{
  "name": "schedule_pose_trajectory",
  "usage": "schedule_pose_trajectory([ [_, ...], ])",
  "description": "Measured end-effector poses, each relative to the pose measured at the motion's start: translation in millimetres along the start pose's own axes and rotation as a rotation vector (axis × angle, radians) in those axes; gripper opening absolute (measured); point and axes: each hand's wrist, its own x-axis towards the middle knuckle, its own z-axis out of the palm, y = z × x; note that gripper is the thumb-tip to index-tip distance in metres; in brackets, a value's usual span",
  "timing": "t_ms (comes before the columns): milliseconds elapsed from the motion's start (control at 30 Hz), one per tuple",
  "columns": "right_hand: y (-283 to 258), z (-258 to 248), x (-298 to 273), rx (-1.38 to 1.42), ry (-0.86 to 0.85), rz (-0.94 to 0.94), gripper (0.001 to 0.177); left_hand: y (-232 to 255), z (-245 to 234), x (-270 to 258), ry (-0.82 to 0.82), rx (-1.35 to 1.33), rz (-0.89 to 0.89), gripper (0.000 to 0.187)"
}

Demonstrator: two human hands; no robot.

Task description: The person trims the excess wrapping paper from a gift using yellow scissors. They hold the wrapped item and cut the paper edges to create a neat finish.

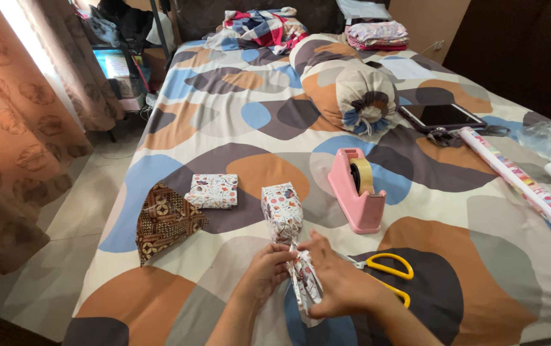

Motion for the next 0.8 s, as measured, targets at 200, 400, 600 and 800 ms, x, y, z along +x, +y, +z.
schedule_pose_trajectory([
  [200,37,-15,25,0.209,-0.074,0.464,0.043,5,5,-7,-0.037,-0.002,0.007,0.025],
  [400,51,-71,36,0.52,-0.016,0.403,0.026,5,6,-11,0.008,-0.011,-0.008,0.034],
  [600,16,-87,33,0.729,0.036,0.57,0.024,-5,12,8,0.04,0.028,-0.046,0.035],
  [800,23,-87,38,0.203,0.371,0.782,0.033,-14,12,31,0.096,0.077,-0.058,0.019],
])
